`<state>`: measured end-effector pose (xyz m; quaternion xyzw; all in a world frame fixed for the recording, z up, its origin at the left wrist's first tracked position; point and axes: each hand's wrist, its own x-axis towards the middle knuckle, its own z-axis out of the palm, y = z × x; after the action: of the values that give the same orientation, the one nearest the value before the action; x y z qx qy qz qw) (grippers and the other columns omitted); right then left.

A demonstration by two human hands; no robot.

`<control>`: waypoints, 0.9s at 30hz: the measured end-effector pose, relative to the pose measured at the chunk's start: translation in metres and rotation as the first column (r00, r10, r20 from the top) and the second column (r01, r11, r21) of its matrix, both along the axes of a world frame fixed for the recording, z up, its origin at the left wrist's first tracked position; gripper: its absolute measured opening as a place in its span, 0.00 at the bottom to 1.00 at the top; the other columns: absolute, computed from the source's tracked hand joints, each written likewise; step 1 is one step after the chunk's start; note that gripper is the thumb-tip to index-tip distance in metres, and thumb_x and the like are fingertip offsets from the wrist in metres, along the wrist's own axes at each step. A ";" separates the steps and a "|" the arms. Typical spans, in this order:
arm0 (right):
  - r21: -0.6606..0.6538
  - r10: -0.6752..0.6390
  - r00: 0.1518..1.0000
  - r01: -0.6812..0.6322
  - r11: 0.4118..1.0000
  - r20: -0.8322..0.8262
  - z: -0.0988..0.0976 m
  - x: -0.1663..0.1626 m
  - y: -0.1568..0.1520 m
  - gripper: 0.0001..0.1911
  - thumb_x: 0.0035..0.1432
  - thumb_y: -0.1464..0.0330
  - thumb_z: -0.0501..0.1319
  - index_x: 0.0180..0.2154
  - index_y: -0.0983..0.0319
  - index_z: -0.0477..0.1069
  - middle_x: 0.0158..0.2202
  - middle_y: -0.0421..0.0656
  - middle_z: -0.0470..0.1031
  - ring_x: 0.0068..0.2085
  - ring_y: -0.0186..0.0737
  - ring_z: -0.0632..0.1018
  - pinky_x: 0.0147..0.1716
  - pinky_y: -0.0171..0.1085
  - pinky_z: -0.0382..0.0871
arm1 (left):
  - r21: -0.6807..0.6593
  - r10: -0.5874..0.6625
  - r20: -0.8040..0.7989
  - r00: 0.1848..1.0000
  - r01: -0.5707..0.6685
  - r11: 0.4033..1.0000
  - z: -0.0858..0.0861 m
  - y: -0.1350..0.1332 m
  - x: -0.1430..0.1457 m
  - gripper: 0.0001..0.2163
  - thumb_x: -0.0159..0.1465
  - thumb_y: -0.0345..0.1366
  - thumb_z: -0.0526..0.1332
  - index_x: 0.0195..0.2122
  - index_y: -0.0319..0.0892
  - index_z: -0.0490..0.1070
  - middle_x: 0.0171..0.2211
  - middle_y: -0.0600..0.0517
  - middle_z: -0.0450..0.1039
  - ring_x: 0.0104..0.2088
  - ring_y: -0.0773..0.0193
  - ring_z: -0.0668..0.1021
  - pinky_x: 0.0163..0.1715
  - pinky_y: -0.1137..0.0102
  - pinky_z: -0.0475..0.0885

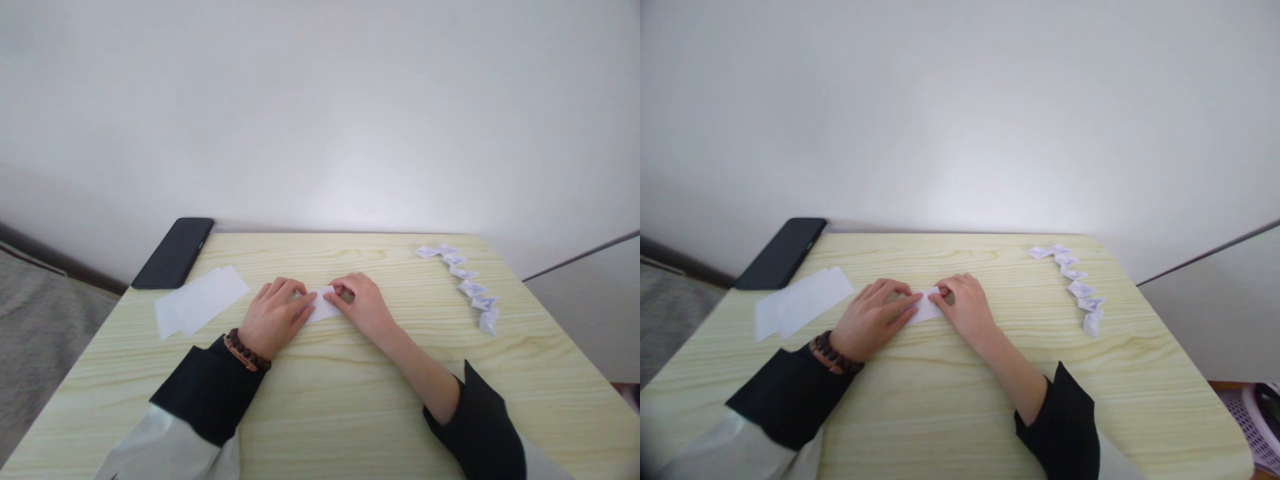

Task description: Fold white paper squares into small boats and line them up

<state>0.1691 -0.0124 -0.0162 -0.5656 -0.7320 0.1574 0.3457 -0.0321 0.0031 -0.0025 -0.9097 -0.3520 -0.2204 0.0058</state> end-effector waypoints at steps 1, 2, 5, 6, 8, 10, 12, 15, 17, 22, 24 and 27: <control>0.007 0.010 1.000 -0.010 1.000 0.011 0.000 0.001 -0.003 0.07 0.54 0.66 0.63 0.35 0.62 0.74 0.30 0.43 0.75 0.36 0.41 0.73 0.40 0.41 0.65 | -0.002 0.004 -0.006 1.000 -0.004 1.000 0.000 -0.001 0.000 0.11 0.63 0.37 0.56 0.43 0.46 0.74 0.38 0.48 0.72 0.40 0.59 0.71 0.38 0.64 0.68; 0.022 0.013 1.000 -0.013 1.000 0.018 -0.001 0.002 -0.005 0.07 0.55 0.66 0.62 0.36 0.61 0.74 0.32 0.44 0.75 0.37 0.42 0.73 0.41 0.42 0.65 | -0.008 0.005 -0.006 1.000 -0.005 1.000 0.001 -0.002 0.000 0.11 0.63 0.37 0.56 0.43 0.46 0.74 0.38 0.48 0.72 0.40 0.59 0.71 0.38 0.64 0.68; 0.063 0.038 0.999 -0.040 0.997 0.025 -0.002 0.004 -0.011 0.09 0.58 0.67 0.58 0.40 0.59 0.74 0.35 0.45 0.75 0.39 0.42 0.73 0.41 0.43 0.66 | -0.035 -0.021 0.009 1.000 0.021 0.999 0.002 -0.002 0.000 0.11 0.63 0.37 0.56 0.44 0.44 0.74 0.37 0.48 0.71 0.39 0.60 0.71 0.39 0.64 0.68; 0.074 0.047 0.999 -0.048 0.996 0.024 -0.003 0.005 -0.011 0.10 0.59 0.67 0.57 0.40 0.59 0.75 0.35 0.45 0.75 0.39 0.42 0.73 0.41 0.42 0.67 | -0.045 -0.038 0.013 0.999 0.039 0.998 0.003 -0.002 -0.001 0.11 0.63 0.37 0.55 0.44 0.44 0.74 0.37 0.48 0.71 0.39 0.60 0.71 0.40 0.64 0.68; 0.099 0.067 0.998 -0.068 0.993 0.014 -0.003 0.006 -0.012 0.11 0.60 0.69 0.56 0.41 0.58 0.75 0.36 0.45 0.75 0.39 0.41 0.73 0.41 0.42 0.68 | -0.062 -0.062 0.019 0.998 0.063 0.996 0.003 -0.001 -0.002 0.12 0.64 0.37 0.55 0.44 0.44 0.74 0.37 0.48 0.71 0.39 0.60 0.71 0.40 0.64 0.68; 0.122 0.093 0.996 -0.092 0.988 -0.002 -0.003 0.006 -0.011 0.11 0.60 0.70 0.56 0.40 0.56 0.76 0.37 0.44 0.75 0.40 0.40 0.72 0.41 0.40 0.69 | -0.071 -0.057 0.021 0.998 0.059 0.996 0.001 0.000 -0.003 0.12 0.64 0.38 0.56 0.45 0.45 0.74 0.37 0.48 0.71 0.39 0.60 0.71 0.40 0.64 0.69; 0.137 0.123 0.992 -0.120 0.983 -0.015 -0.003 0.005 -0.010 0.12 0.59 0.72 0.56 0.41 0.55 0.76 0.38 0.44 0.75 0.40 0.40 0.72 0.41 0.39 0.69 | -0.075 -0.041 0.019 0.999 0.043 0.996 0.000 0.001 -0.004 0.12 0.64 0.39 0.56 0.46 0.45 0.73 0.38 0.48 0.71 0.40 0.59 0.71 0.40 0.64 0.69; 0.134 0.155 0.988 -0.153 0.979 -0.009 -0.002 0.005 -0.010 0.13 0.59 0.73 0.57 0.42 0.55 0.76 0.36 0.43 0.75 0.38 0.38 0.72 0.40 0.38 0.69 | -0.086 -0.029 0.018 0.999 0.031 0.996 -0.002 0.003 -0.006 0.13 0.64 0.37 0.55 0.47 0.45 0.73 0.39 0.47 0.71 0.41 0.58 0.70 0.41 0.62 0.69; 0.139 0.173 0.985 -0.173 0.975 0.011 -0.002 0.004 -0.010 0.13 0.60 0.72 0.56 0.43 0.55 0.75 0.36 0.43 0.75 0.38 0.38 0.72 0.39 0.38 0.69 | -0.101 -0.039 0.029 0.999 0.042 0.994 -0.002 0.004 -0.007 0.13 0.64 0.34 0.54 0.48 0.46 0.72 0.40 0.47 0.71 0.43 0.58 0.70 0.42 0.61 0.69; 0.176 0.230 0.970 -0.240 0.955 0.075 -0.002 0.004 -0.012 0.14 0.61 0.70 0.55 0.45 0.54 0.74 0.37 0.44 0.74 0.39 0.38 0.71 0.39 0.38 0.69 | -0.135 -0.055 0.051 0.997 0.061 0.989 0.000 0.006 -0.010 0.14 0.64 0.31 0.52 0.48 0.46 0.71 0.42 0.47 0.70 0.44 0.58 0.69 0.45 0.60 0.68; 0.173 0.245 0.965 -0.259 0.950 0.094 -0.001 0.005 -0.012 0.15 0.61 0.72 0.54 0.47 0.53 0.73 0.38 0.44 0.73 0.39 0.38 0.71 0.40 0.38 0.69 | -0.138 -0.052 0.048 0.997 0.058 0.989 0.000 0.006 -0.010 0.14 0.64 0.33 0.52 0.49 0.44 0.70 0.42 0.46 0.70 0.44 0.57 0.69 0.44 0.60 0.68; 0.159 0.254 0.959 -0.272 0.949 0.125 0.000 0.006 -0.013 0.17 0.61 0.73 0.54 0.48 0.53 0.72 0.39 0.44 0.72 0.39 0.39 0.70 0.40 0.39 0.69 | -0.134 -0.055 0.023 0.998 0.057 0.989 0.000 0.006 -0.011 0.16 0.64 0.33 0.52 0.53 0.42 0.67 0.43 0.45 0.70 0.44 0.56 0.69 0.44 0.59 0.68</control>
<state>0.1752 -0.0250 -0.0159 -0.4376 -0.8288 0.1077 0.3317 -0.0430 0.0093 -0.0024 -0.9153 -0.3404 -0.2052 -0.0649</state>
